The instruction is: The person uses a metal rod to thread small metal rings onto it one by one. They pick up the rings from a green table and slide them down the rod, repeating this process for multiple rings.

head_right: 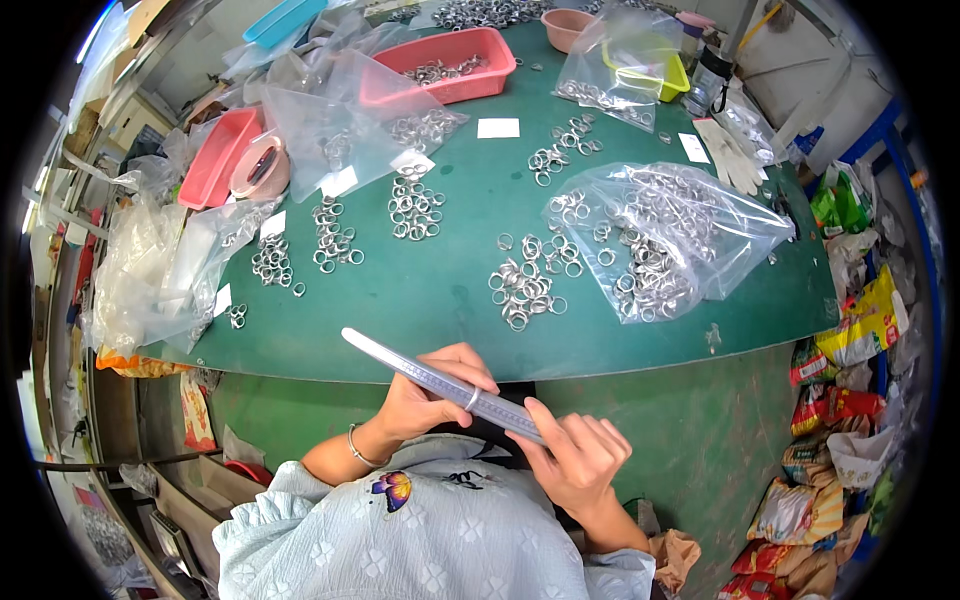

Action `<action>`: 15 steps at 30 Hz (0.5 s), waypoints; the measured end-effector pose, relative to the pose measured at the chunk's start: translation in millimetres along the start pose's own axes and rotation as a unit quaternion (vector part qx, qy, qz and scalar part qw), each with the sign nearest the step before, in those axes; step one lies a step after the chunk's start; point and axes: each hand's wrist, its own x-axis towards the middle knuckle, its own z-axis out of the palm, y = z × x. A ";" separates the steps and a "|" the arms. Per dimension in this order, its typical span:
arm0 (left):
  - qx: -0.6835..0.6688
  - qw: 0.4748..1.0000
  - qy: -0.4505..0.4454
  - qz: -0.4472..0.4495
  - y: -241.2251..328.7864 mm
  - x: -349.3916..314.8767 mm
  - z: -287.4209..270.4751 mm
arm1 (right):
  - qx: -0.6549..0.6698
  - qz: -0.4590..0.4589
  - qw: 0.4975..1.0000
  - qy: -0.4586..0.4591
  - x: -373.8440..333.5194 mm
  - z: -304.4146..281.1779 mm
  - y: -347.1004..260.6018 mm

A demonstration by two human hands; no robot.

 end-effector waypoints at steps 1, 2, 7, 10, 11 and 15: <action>0.027 0.999 -0.009 0.020 -1.9 -0.6 -2.7 | 0.001 0.002 1.000 0.000 -0.3 0.5 0.0; 0.024 1.000 -0.002 0.017 -1.7 -0.6 -1.8 | 0.002 0.004 1.000 -0.001 -1.6 1.1 0.0; 0.006 1.000 0.023 0.000 0.2 1.4 3.3 | -0.006 0.001 1.000 0.003 -1.6 2.4 1.3; 0.008 0.999 0.038 0.014 -4.7 -3.9 6.4 | 0.009 -0.004 1.000 0.009 -1.5 4.5 1.7; 0.012 0.999 0.040 0.020 -5.5 -4.5 7.9 | 0.016 -0.002 1.000 0.011 -2.2 5.8 1.4; 0.014 0.998 0.049 0.030 -5.7 -5.3 13.7 | 0.018 -0.003 1.000 0.015 -4.5 5.5 2.7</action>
